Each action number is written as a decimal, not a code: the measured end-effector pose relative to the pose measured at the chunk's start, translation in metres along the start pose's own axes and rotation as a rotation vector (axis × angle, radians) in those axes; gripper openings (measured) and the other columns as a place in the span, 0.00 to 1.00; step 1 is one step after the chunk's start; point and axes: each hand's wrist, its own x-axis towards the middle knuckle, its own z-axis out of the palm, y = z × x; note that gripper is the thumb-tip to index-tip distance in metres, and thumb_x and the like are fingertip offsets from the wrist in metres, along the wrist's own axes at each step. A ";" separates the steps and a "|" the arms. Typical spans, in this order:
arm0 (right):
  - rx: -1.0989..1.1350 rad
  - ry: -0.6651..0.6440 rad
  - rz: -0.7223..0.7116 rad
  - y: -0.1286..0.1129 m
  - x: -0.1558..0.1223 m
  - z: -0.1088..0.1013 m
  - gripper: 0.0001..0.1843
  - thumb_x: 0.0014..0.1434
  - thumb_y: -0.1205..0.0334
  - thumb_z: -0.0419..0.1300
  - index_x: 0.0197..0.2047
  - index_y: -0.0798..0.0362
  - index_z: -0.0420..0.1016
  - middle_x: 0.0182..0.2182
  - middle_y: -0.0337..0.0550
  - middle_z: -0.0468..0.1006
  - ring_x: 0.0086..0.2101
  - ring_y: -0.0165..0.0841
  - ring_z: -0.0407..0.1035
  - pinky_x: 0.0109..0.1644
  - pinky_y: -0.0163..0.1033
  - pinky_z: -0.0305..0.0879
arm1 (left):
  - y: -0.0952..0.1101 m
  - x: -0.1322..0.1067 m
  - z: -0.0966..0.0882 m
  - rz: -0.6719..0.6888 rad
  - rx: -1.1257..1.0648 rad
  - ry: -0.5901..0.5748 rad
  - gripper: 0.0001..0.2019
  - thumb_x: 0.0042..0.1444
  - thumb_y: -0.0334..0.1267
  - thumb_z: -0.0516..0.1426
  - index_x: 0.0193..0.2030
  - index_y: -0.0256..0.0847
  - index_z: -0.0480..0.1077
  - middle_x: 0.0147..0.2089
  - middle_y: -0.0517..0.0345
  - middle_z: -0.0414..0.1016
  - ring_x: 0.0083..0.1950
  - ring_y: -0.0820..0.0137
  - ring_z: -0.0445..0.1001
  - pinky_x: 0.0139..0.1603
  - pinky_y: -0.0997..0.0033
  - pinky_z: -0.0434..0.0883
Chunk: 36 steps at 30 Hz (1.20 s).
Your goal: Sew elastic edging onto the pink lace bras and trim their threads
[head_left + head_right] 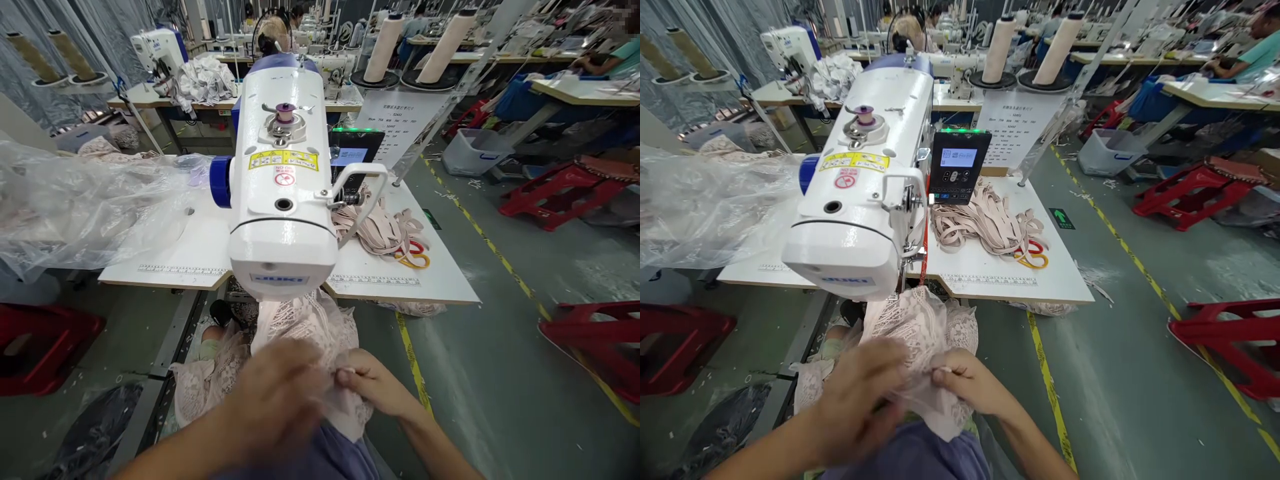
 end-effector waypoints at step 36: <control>-0.329 0.132 0.173 -0.056 0.102 -0.028 0.16 0.56 0.46 0.65 0.29 0.51 0.79 0.29 0.43 0.80 0.34 0.41 0.73 0.35 0.39 0.66 | -0.108 0.020 -0.021 -0.736 -0.132 -0.281 0.16 0.57 0.48 0.59 0.23 0.42 0.66 0.19 0.60 0.66 0.27 0.66 0.70 0.26 0.71 0.65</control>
